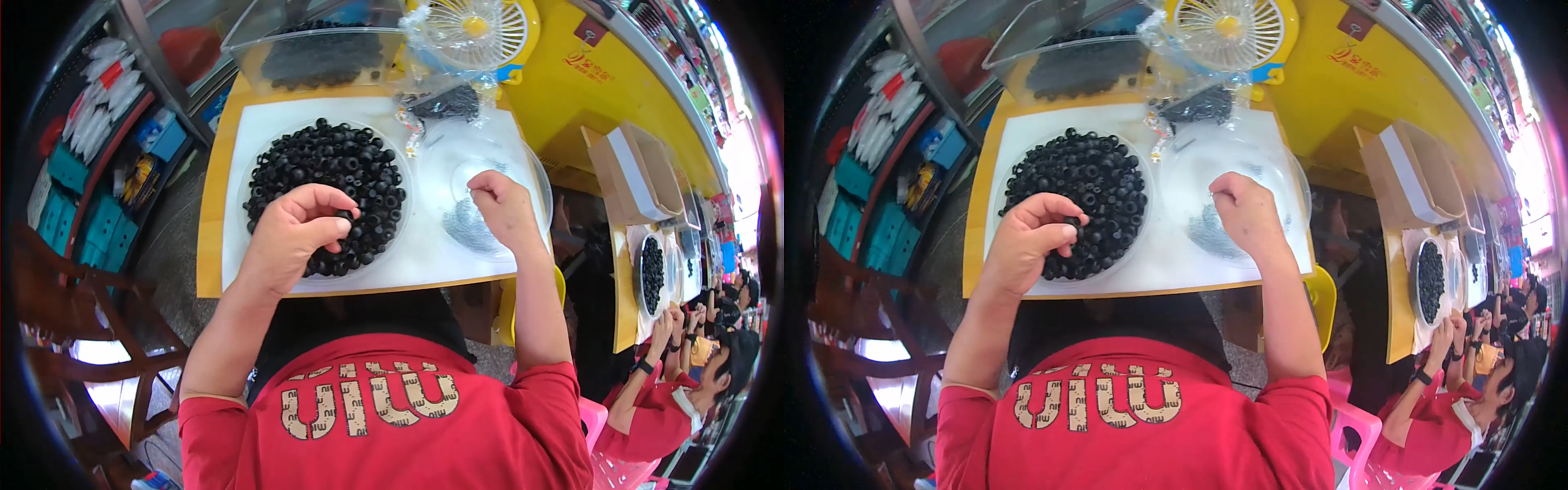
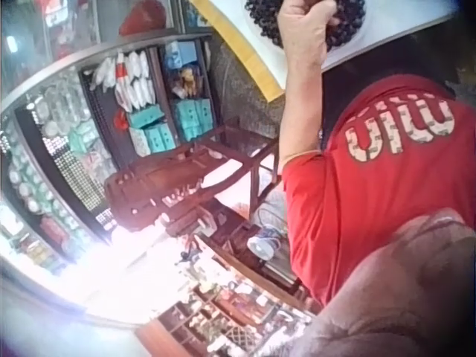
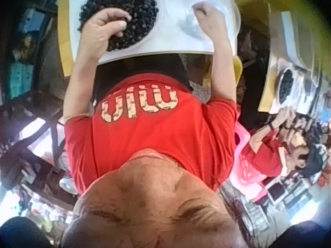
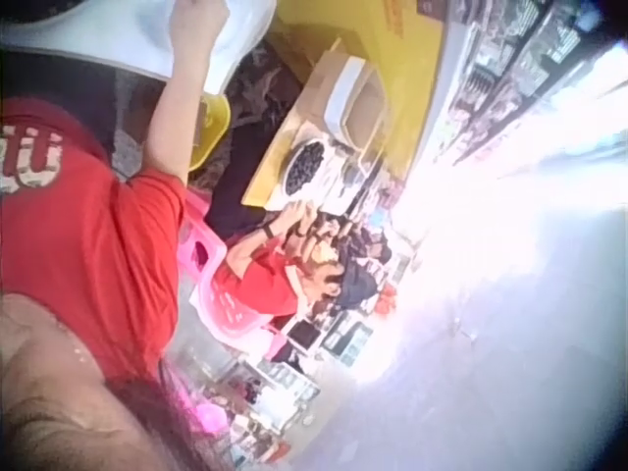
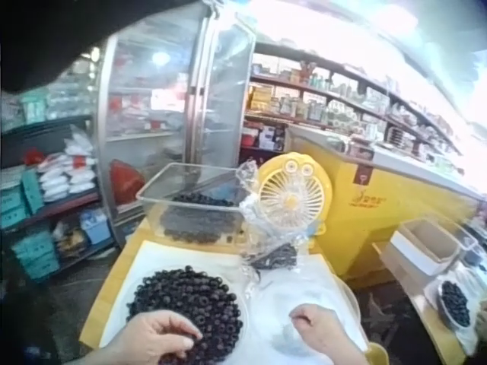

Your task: The person pours black plastic pieces from a clear container into a plastic tray. The person then picks up small pins and presses them into the black plastic pieces by hand.

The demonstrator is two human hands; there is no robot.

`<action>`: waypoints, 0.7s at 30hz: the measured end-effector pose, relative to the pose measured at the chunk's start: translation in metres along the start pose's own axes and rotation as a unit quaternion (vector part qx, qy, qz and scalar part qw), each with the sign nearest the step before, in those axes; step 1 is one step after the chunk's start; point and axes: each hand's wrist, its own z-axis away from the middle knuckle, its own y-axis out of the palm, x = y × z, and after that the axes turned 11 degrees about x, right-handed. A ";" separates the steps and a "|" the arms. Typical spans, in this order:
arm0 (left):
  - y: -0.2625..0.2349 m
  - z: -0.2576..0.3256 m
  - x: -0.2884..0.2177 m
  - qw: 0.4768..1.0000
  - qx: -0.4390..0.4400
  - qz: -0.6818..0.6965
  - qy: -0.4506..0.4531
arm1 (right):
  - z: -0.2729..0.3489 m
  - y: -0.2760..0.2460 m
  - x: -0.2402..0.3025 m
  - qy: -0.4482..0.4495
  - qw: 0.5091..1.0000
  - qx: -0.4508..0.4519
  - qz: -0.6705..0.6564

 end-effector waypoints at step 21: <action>0.027 0.032 0.022 0.976 -0.031 -0.204 0.068 | 0.038 0.050 0.098 -0.258 0.956 0.125 -0.059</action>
